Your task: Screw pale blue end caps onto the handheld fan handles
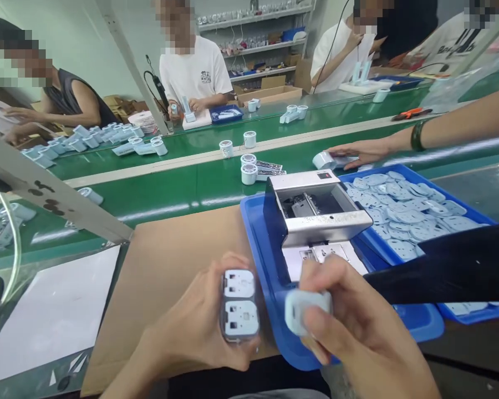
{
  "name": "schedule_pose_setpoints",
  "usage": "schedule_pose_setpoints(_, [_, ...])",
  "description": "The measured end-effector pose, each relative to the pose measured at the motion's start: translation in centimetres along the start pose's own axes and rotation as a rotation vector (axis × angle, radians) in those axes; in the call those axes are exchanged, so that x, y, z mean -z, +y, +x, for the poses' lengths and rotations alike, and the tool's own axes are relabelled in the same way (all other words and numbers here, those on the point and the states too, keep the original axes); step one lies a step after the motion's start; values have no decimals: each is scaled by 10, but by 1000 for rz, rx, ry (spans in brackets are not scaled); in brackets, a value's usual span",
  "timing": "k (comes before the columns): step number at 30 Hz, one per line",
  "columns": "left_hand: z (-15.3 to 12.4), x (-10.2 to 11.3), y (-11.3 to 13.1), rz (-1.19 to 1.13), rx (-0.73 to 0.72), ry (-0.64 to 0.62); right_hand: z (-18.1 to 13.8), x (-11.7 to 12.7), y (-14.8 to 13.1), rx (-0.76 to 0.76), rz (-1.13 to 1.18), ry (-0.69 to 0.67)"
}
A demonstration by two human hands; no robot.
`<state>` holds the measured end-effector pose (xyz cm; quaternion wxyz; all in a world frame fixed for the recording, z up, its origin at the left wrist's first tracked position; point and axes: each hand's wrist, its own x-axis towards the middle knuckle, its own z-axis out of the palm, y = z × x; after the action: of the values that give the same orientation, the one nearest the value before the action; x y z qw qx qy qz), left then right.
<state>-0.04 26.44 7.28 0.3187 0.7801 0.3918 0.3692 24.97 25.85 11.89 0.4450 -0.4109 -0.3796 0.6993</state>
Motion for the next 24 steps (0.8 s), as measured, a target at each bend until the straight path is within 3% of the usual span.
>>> schedule_pose_setpoints(4, [-6, -17, 8, -122, 58, 55, 31, -14, -3, 130, -228, -120])
schedule_pose_setpoints(8, [-11, -33, 4, -267, -37, 103, 45, -20, -10, 95, -417, -224])
schedule_pose_setpoints(14, [-3, -47, -6, -306, -249, 123, 42, -12, -14, -19, -321, -253])
schedule_pose_setpoints(19, [3, -49, -4, -332, -265, 114, 23, -13, -8, -155, -240, -100])
schedule_pose_setpoints(22, [4, -50, -2, -320, -272, 119, 14, -22, -5, -152, -176, 49])
schedule_pose_setpoints(24, [3, -50, -2, -299, -280, 127, 14, -24, 0, -133, -129, 66])
